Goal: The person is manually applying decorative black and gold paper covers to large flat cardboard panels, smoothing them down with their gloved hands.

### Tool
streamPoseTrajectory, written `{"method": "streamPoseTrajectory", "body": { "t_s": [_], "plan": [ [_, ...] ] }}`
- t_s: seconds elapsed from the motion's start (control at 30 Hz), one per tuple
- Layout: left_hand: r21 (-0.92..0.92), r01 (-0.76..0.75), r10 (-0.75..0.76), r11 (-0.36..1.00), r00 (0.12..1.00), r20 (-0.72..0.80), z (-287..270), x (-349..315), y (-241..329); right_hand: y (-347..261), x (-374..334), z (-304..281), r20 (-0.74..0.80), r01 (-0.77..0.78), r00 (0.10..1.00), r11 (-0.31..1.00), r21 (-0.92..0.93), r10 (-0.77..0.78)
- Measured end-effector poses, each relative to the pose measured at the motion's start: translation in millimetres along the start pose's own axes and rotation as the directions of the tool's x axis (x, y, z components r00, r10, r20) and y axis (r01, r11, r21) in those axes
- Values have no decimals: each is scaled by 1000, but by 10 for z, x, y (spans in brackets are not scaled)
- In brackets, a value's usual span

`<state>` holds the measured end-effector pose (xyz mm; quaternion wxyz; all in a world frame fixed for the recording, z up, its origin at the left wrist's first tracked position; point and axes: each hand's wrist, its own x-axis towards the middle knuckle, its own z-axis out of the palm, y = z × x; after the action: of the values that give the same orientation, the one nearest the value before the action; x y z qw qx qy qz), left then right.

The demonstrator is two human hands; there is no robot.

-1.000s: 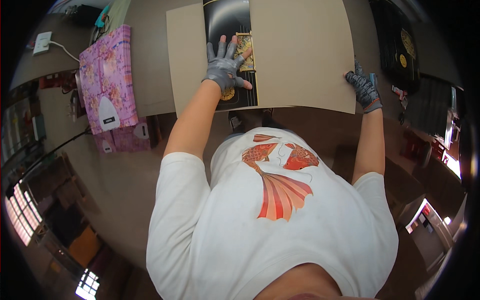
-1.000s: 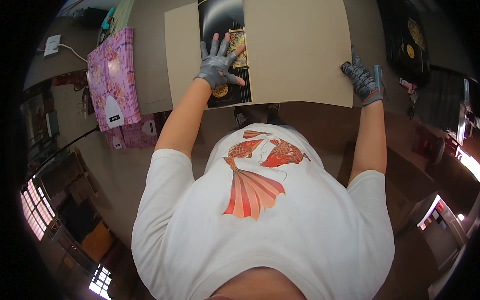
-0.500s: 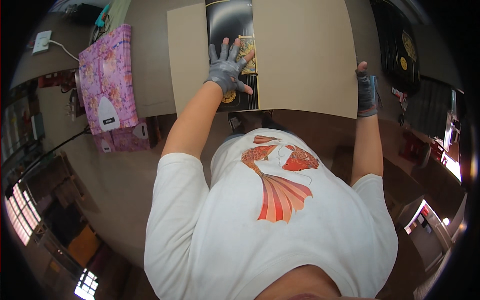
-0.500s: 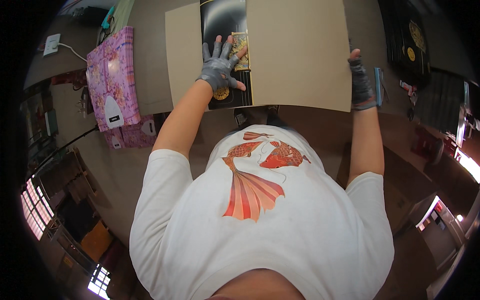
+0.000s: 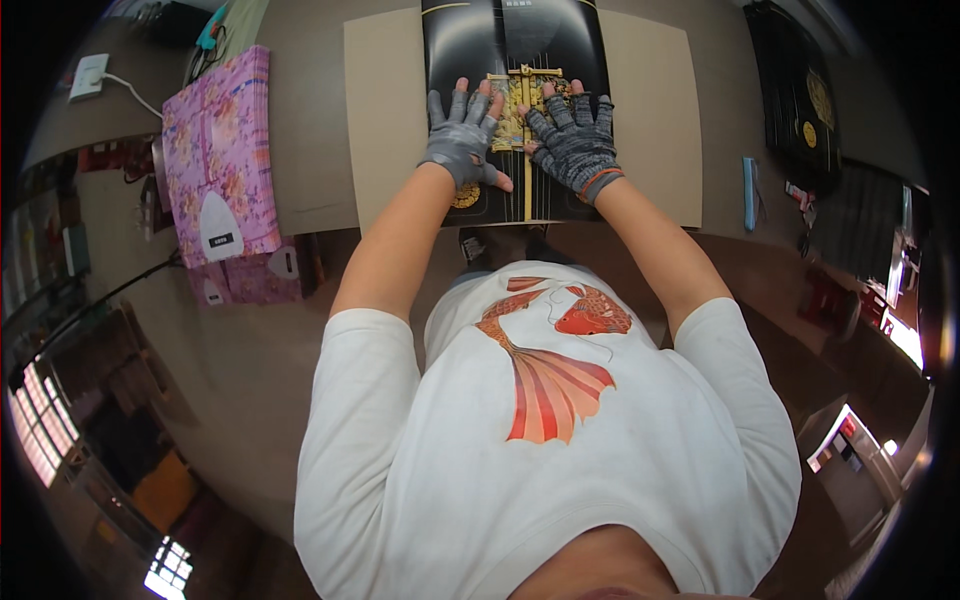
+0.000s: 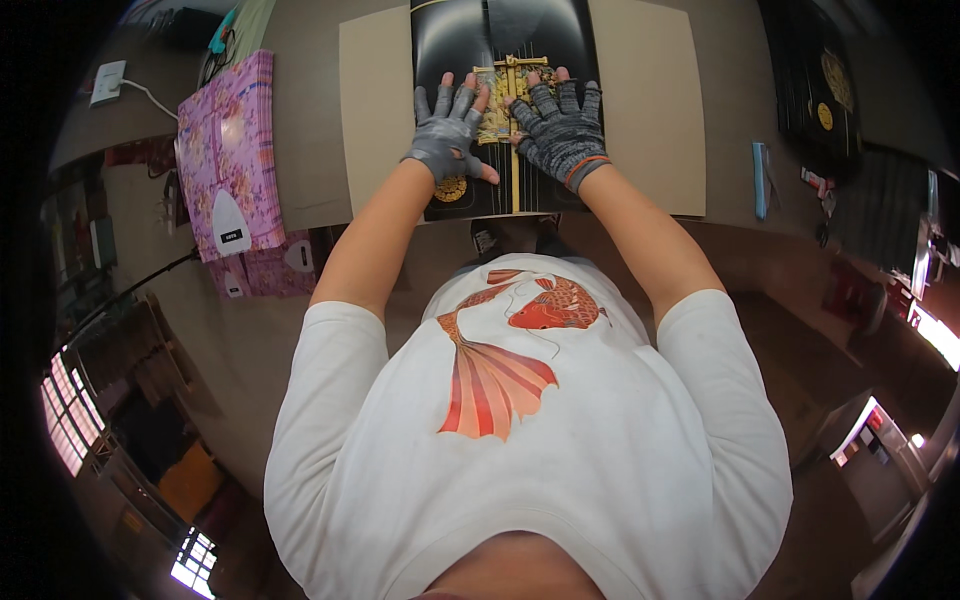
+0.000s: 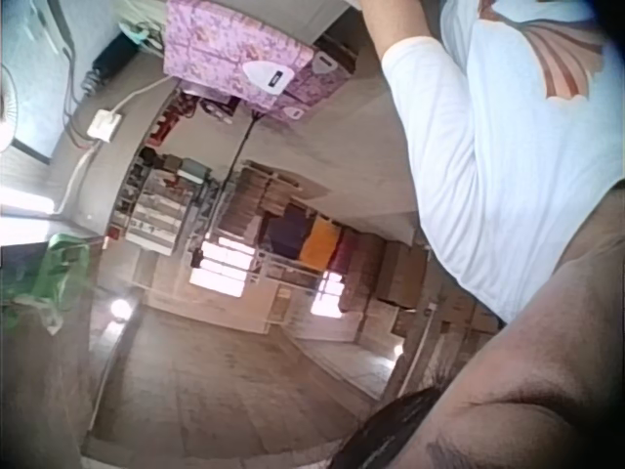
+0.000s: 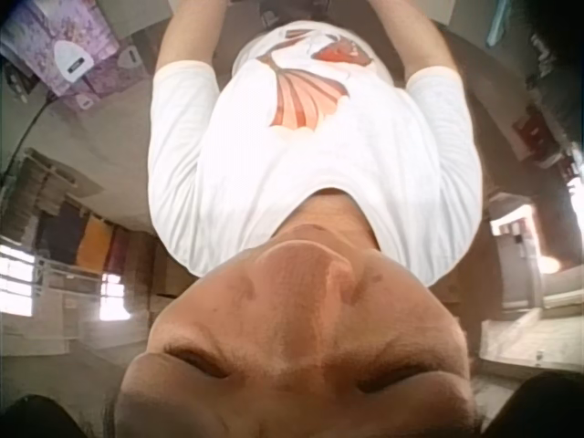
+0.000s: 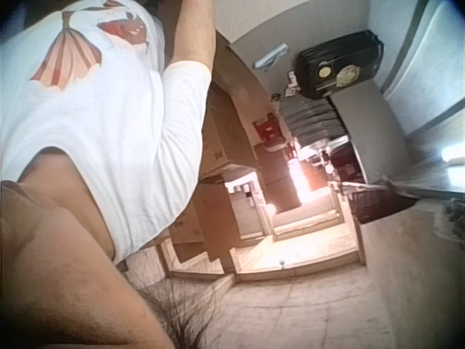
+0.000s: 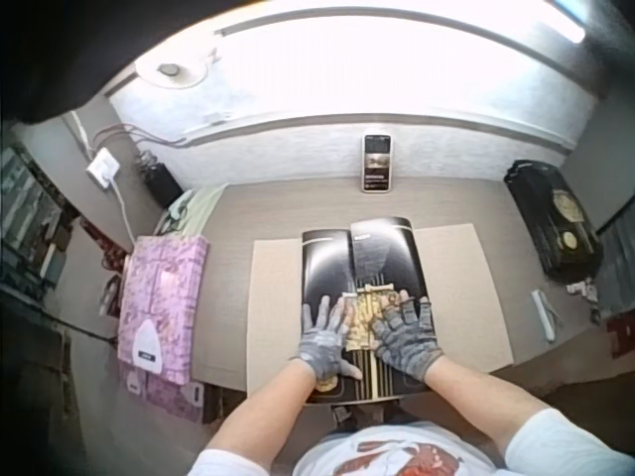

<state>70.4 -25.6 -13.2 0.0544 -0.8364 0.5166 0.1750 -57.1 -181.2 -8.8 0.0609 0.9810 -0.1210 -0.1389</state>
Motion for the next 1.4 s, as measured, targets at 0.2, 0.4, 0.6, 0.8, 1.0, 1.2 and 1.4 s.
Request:
{"method": "streamPoseTrajectory", "body": {
  "t_s": [0.2, 0.4, 0.6, 0.8, 1.0, 1.2, 1.4],
  "plan": [
    [11, 10, -10, 1000, 1000, 20, -18, 2, 13, -3, 6, -25, 49, 50, 998, 999, -8, -49],
    [-30, -11, 11, 999, 1000, -5, -3, -16, 11, 31, 16, 45, 36, 51, 998, 998, 21, -52],
    [-87, -11, 7, 996, 999, -44, 55, -34, 1, 9, 11, 21, 52, 54, 997, 998, 33, -55],
    [-95, -3, 2, 995, 1000, -11, -5, -15, -5, 19, 45, 74, 35, 52, 998, 997, 64, -54],
    [-78, -1, 1, 997, 1000, -1, -90, 18, -2, 59, 68, 50, 14, 62, 998, 995, 81, -64],
    [-20, -32, 30, 999, 997, -69, 19, -15, -4, 58, 19, 36, 27, 90, 995, 987, 131, -94],
    [213, 34, -57, 977, 993, 104, -195, 167, 384, 79, 33, 29, 78, 111, 990, 987, 114, -120]
  ]
}}
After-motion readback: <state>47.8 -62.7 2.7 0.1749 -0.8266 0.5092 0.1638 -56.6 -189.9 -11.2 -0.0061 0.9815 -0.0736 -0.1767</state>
